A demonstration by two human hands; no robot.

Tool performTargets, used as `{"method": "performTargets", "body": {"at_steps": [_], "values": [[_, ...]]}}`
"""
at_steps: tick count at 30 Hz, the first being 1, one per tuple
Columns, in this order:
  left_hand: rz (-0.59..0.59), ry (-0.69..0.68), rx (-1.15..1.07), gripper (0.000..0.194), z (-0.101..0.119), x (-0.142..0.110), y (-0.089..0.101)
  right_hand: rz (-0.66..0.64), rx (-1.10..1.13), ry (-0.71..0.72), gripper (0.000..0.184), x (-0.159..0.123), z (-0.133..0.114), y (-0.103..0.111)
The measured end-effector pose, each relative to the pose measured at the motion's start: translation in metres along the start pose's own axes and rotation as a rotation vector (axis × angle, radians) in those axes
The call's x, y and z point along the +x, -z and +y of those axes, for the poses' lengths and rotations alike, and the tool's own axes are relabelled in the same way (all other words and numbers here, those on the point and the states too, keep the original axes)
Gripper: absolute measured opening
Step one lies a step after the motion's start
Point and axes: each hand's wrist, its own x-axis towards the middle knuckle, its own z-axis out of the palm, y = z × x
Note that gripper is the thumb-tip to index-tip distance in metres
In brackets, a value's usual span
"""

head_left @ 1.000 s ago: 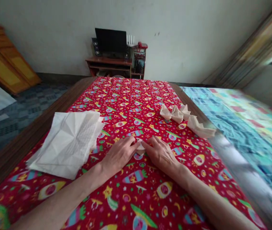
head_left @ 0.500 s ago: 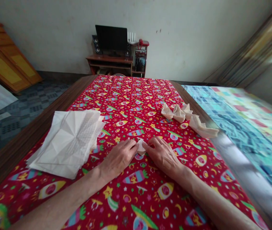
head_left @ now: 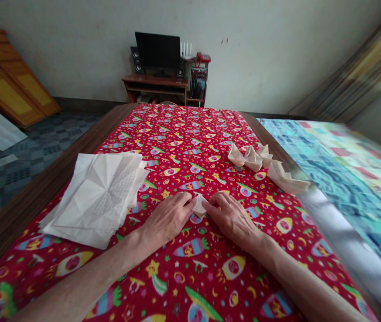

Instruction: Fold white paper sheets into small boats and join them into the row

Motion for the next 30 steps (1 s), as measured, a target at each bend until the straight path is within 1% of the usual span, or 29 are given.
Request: {"method": "performTargets", "body": {"at_steps": [5,8,13,16,21,24,30], "values": [[-0.036,-0.001,0.030,0.030,0.004,-0.001,0.004,-0.034,0.010,0.001,0.024,-0.002,0.000,0.002],[-0.048,0.000,0.035,0.030,0.006,-0.005,0.005,-0.027,0.019,0.006,0.023,-0.001,0.001,0.002],[-0.022,0.028,0.001,0.030,0.006,-0.011,0.004,-0.015,0.043,0.003,0.022,0.000,0.002,0.002],[-0.015,0.046,-0.015,0.033,0.005,-0.007,0.002,-0.007,0.057,-0.013,0.022,0.000,0.002,0.002],[-0.011,0.030,-0.031,0.033,0.003,0.000,-0.001,0.014,0.071,-0.024,0.022,0.000,0.001,0.000],[0.036,0.021,-0.079,0.026,0.000,-0.002,-0.002,0.034,0.097,-0.023,0.021,-0.001,0.002,-0.001],[0.202,-0.002,-0.209,0.019,-0.003,-0.004,-0.010,0.091,0.199,-0.038,0.022,-0.003,0.004,-0.004]]}}
